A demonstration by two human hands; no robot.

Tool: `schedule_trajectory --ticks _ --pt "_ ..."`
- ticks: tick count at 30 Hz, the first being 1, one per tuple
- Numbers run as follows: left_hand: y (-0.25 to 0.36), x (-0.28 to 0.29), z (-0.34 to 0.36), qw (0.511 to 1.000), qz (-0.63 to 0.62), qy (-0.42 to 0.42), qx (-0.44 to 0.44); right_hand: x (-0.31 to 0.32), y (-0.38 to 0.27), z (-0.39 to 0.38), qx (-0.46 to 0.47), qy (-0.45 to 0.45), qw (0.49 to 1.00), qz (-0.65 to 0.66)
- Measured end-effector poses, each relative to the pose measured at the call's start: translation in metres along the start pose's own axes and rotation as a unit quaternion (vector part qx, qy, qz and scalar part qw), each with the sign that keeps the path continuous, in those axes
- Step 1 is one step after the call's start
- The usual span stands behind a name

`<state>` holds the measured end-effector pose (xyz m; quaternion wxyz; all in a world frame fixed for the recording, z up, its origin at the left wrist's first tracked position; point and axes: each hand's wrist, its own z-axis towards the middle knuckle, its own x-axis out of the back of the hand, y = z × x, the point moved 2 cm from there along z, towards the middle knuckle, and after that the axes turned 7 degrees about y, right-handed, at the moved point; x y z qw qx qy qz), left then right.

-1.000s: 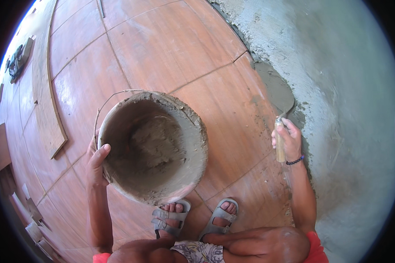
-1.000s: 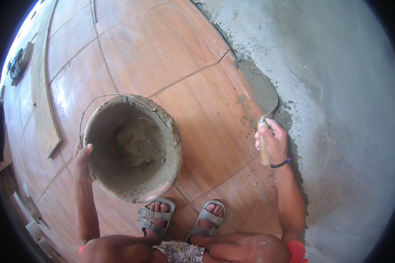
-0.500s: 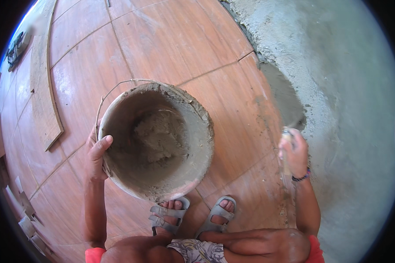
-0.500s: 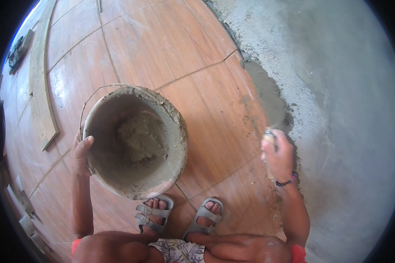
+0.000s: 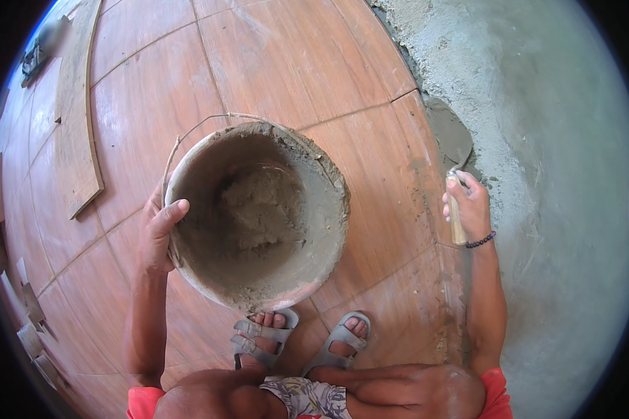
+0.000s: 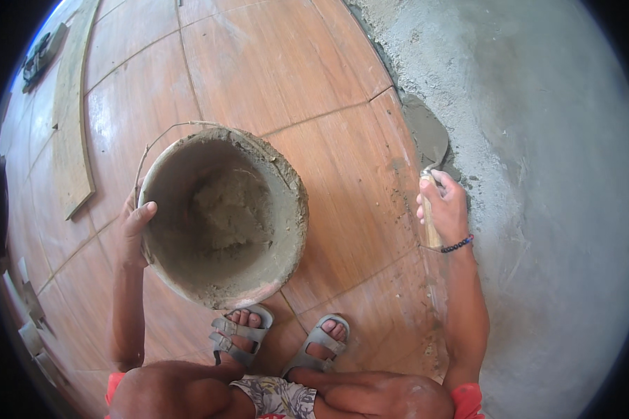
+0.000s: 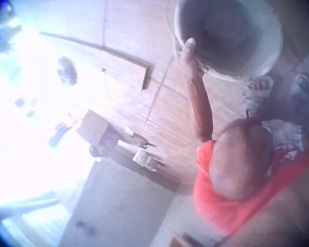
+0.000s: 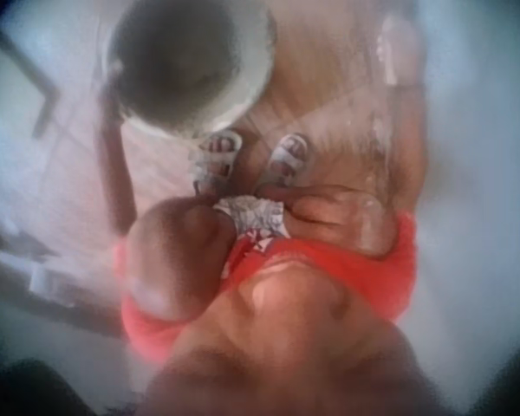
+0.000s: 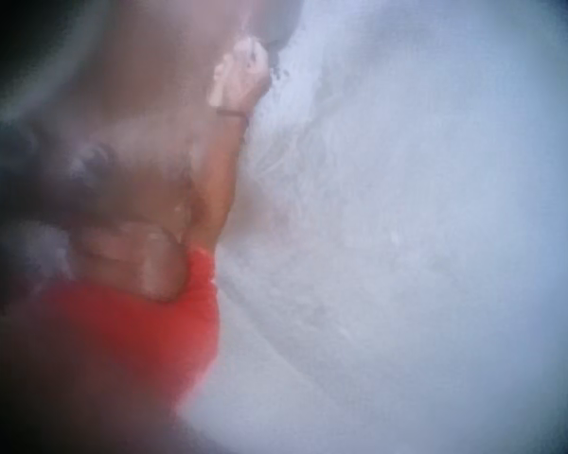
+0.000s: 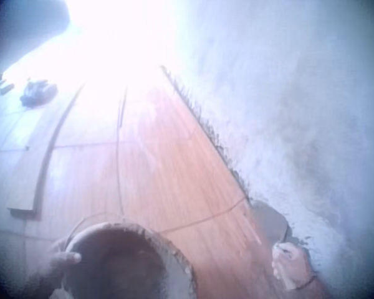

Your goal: The person scoops cement from a bucket using a trowel and applies it to the floor along the base of a wall. The person repeatedly spreads the cement to cover the gap between the wall and the tiled floor.

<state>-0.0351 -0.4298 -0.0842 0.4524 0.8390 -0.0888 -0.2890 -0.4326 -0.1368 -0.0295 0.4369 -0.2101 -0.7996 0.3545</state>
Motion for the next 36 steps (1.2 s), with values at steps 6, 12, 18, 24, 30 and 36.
schedule_trajectory --ticks 6,12,18,24,30,36 --pt "0.001 -0.005 -0.002 1.000 -0.003 0.002 -0.002 0.034 -0.012 -0.030 -0.012 0.017 1.000 0.000" --pt "-0.001 0.000 -0.001 1.000 0.001 0.011 0.002 0.047 0.002 -0.062 0.068 0.037 0.997 0.009" --pt "-0.001 -0.001 0.000 1.000 0.011 0.026 -0.002 0.023 0.029 -0.049 0.018 -0.047 0.995 -0.084" --pt "-0.001 -0.004 0.000 1.000 -0.004 0.009 0.002 0.050 0.014 -0.052 -0.018 0.025 0.997 -0.070" --pt "0.001 -0.003 -0.003 1.000 0.001 0.007 0.002 0.074 -0.007 -0.081 -0.021 0.053 0.996 -0.068" --pt "-0.002 -0.002 -0.001 1.000 -0.005 0.010 0.002 0.072 -0.011 -0.094 0.056 0.051 0.996 -0.050"
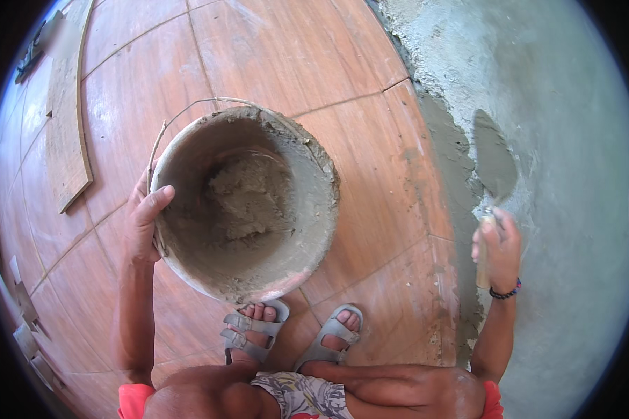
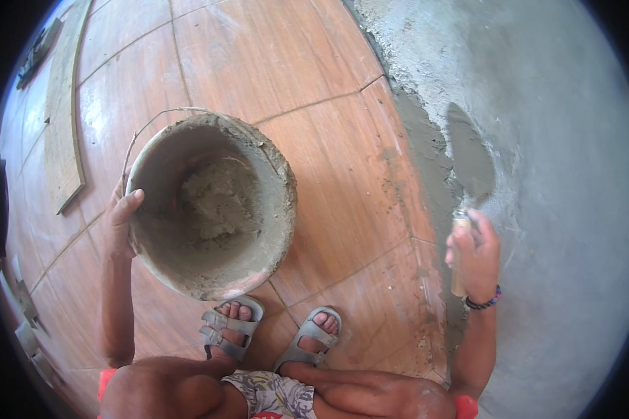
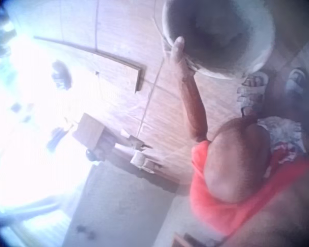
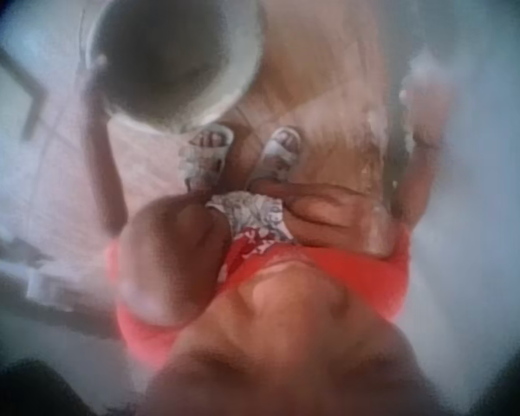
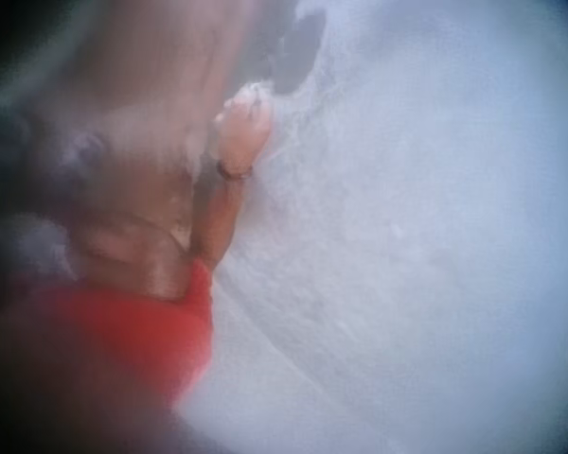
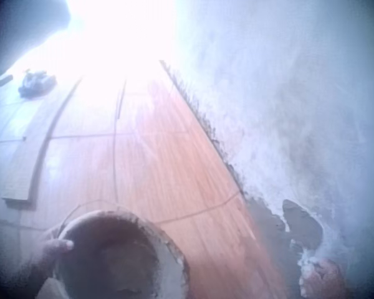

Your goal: The person scoops cement from a bucket using a trowel and applies it to the floor along the base of a wall. The person repeatedly spreads the cement to cover the gap between the wall and the tiled floor.

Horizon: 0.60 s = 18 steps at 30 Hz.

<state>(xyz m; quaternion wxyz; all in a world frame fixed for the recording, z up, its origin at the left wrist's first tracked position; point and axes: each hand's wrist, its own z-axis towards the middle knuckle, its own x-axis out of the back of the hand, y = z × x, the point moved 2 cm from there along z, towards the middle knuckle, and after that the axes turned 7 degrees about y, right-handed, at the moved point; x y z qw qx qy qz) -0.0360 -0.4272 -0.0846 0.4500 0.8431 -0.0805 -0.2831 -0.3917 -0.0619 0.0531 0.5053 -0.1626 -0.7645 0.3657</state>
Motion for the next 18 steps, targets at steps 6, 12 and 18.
schedule_trajectory --ticks 6,12,18 --pt "0.003 -0.002 -0.001 1.000 -0.002 -0.005 -0.003 -0.066 -0.003 0.041 0.014 -0.077 0.997 0.023" --pt "-0.001 0.004 0.001 1.000 0.029 -0.007 0.000 -0.082 0.008 0.082 -0.028 -0.076 0.996 -0.022" --pt "-0.001 0.001 0.000 1.000 0.007 0.001 -0.004 -0.039 0.024 0.052 -0.070 -0.065 0.994 -0.045"
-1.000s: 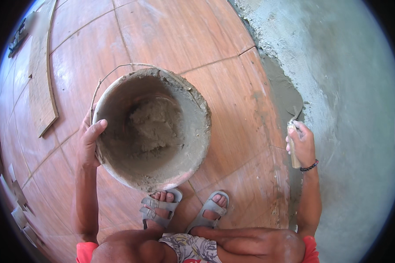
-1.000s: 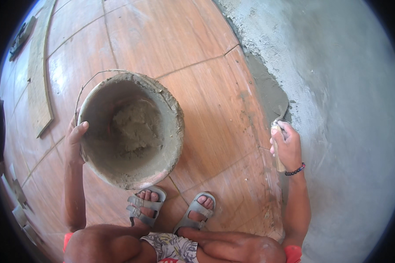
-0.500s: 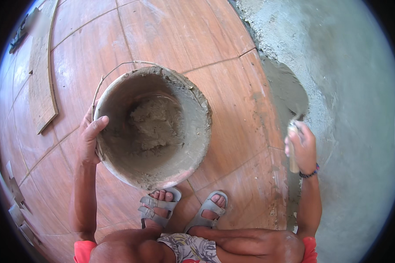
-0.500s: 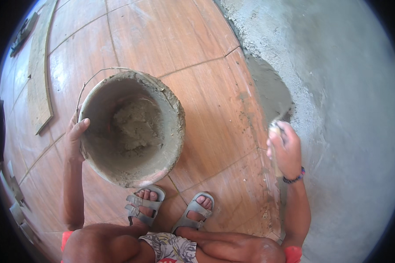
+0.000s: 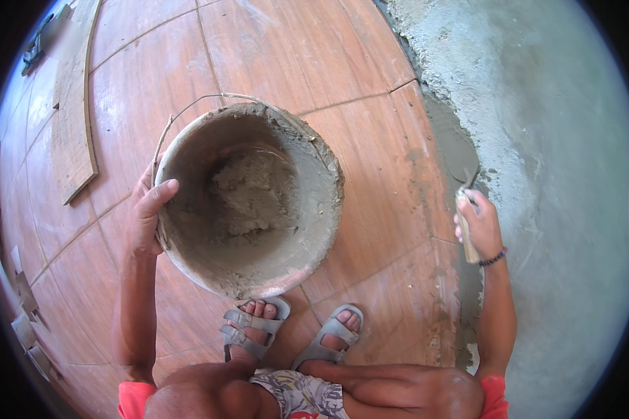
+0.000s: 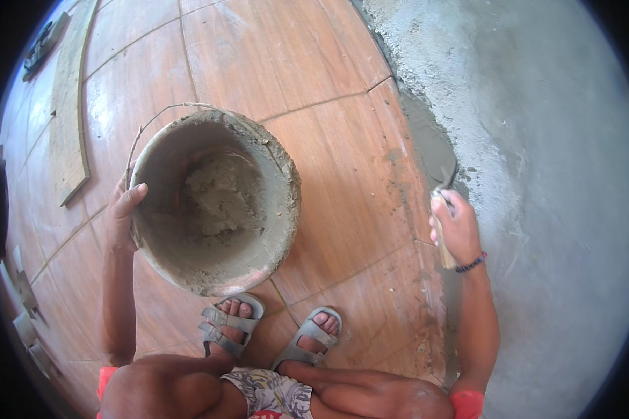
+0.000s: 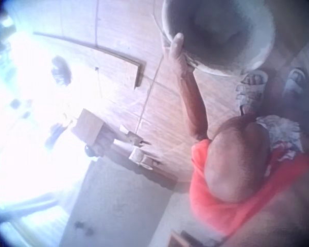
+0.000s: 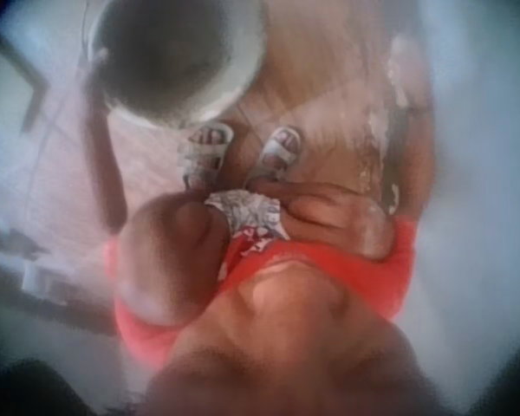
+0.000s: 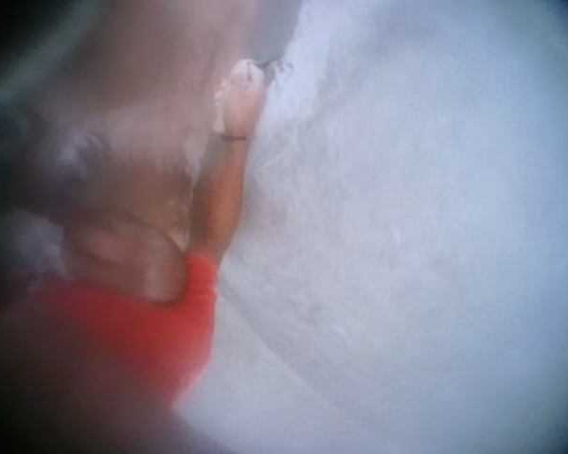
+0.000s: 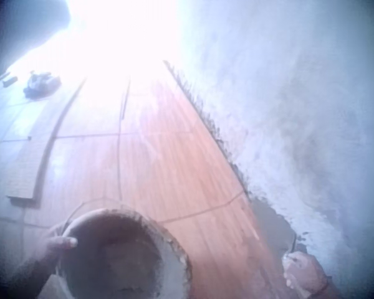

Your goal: The person scoops cement from a bucket using a trowel and applies it to the floor along the base of a wall. The person repeatedly spreads the cement to cover the gap between the wall and the tiled floor.

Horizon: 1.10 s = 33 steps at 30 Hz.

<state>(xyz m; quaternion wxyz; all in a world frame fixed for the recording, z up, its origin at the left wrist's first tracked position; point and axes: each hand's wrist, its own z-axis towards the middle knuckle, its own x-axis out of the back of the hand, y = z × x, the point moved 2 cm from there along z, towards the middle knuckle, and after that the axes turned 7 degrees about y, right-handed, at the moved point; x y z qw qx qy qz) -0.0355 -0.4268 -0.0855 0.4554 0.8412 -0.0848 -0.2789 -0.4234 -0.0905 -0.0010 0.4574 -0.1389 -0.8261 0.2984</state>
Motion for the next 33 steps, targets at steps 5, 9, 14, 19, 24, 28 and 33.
schedule_trajectory --ticks 5,9,14,19,24,28,33 --pt "0.001 -0.001 -0.002 1.000 0.018 0.011 -0.007 0.042 0.011 -0.037 0.002 0.016 0.999 -0.049" --pt "0.002 0.002 -0.002 1.000 0.020 0.011 -0.008 0.067 0.006 -0.068 -0.001 0.049 0.999 -0.011" --pt "0.002 0.004 0.001 0.999 0.041 0.020 -0.009 0.061 0.025 -0.081 0.089 0.084 0.992 0.004" --pt "0.003 0.009 0.003 0.998 0.059 0.020 0.006 0.015 0.023 -0.055 0.181 0.028 0.975 -0.126" --pt "-0.011 0.017 0.003 0.999 0.035 0.018 0.019 0.033 0.033 -0.028 0.111 0.082 0.985 -0.106" --pt "-0.007 0.025 0.002 0.999 0.026 0.041 0.017 0.056 0.015 -0.053 0.100 0.085 0.991 0.003" --pt "-0.004 0.010 0.000 0.999 0.027 0.029 0.003 0.054 0.002 -0.075 0.134 0.119 0.984 0.004"
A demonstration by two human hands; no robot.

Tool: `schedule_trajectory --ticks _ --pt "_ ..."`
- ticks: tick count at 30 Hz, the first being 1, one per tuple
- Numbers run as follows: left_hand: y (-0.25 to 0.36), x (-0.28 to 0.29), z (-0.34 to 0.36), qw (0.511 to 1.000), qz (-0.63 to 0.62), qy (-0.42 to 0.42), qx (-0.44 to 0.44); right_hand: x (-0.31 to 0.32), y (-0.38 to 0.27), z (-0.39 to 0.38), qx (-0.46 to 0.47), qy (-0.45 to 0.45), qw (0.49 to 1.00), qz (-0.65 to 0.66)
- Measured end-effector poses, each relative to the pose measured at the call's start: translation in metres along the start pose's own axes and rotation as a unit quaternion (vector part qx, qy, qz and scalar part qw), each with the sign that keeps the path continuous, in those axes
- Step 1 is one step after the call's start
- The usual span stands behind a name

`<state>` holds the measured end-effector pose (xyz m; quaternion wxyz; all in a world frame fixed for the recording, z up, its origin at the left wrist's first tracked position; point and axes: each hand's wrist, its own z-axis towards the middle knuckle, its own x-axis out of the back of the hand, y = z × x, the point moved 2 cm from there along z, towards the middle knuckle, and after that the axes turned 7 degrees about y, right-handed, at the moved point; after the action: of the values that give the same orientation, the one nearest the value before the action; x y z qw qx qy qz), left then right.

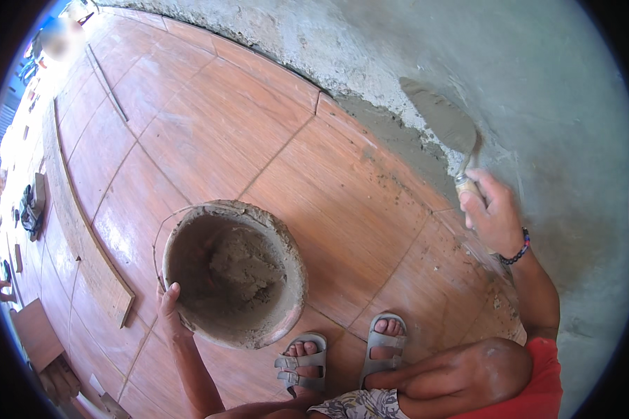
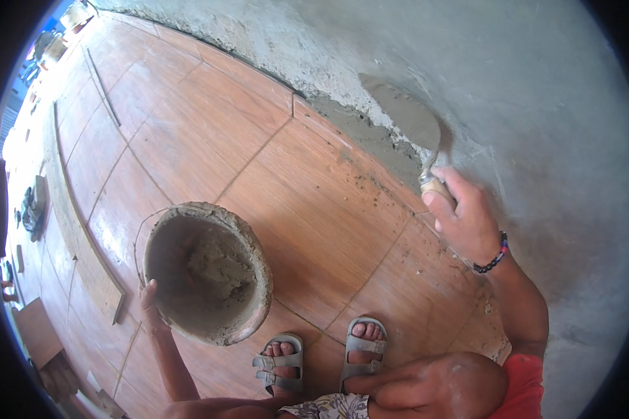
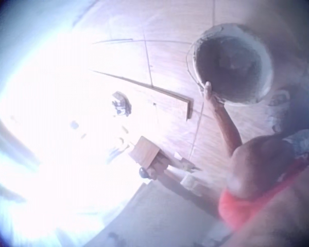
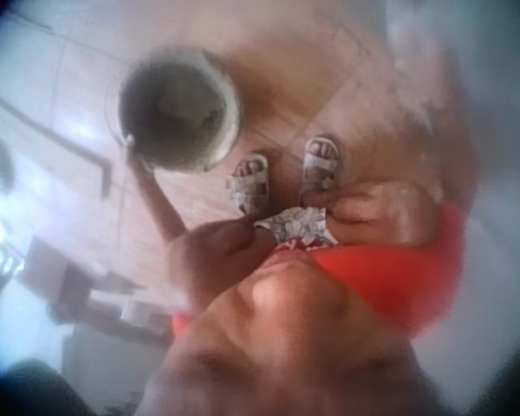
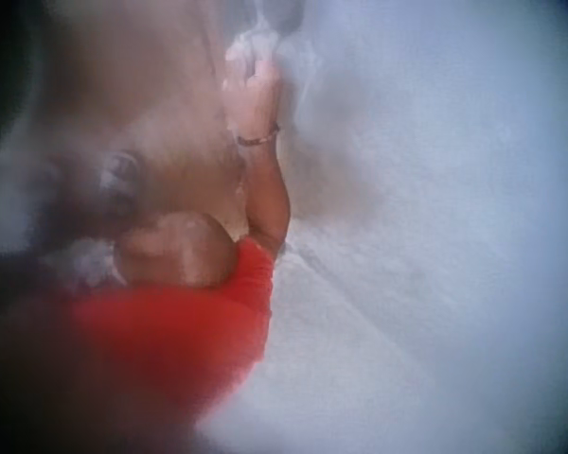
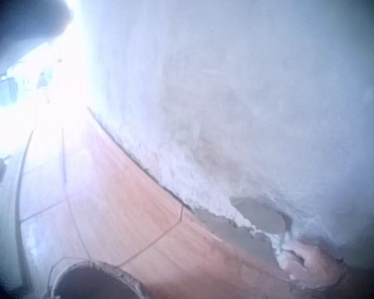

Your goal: The person scoops cement from a bucket using a trowel and applies it to the floor along the base of a wall. The person repeatedly spreads the cement to cover the gap between the wall and the tiled floor.

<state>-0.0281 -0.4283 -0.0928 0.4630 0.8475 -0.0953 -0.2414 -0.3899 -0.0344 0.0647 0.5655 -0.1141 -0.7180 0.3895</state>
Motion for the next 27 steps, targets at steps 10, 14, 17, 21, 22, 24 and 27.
schedule_trajectory --ticks 10,14,17,21,22,24,27 --pt "-0.001 -0.006 -0.001 1.000 0.004 -0.006 -0.006 -0.117 0.027 0.050 0.081 -0.086 0.988 -0.102" --pt "0.005 -0.011 -0.006 1.000 0.014 0.001 0.002 -0.102 0.027 0.075 0.050 -0.035 0.991 -0.118" --pt "0.009 -0.006 -0.005 1.000 0.004 -0.022 -0.017 -0.071 0.007 0.061 0.005 -0.062 0.998 -0.007" --pt "0.005 -0.011 -0.002 0.999 0.012 -0.028 -0.011 -0.037 0.006 0.040 -0.068 -0.040 0.995 0.056" --pt "0.004 -0.014 -0.003 1.000 0.009 -0.026 -0.007 -0.031 0.004 0.035 -0.077 -0.031 0.995 0.062" --pt "0.007 -0.015 -0.005 1.000 0.015 -0.021 -0.010 -0.021 -0.006 0.024 -0.077 -0.007 0.995 0.065" --pt "0.010 -0.014 -0.007 0.999 0.034 -0.020 -0.023 -0.009 -0.013 0.010 -0.018 0.028 0.999 0.002"
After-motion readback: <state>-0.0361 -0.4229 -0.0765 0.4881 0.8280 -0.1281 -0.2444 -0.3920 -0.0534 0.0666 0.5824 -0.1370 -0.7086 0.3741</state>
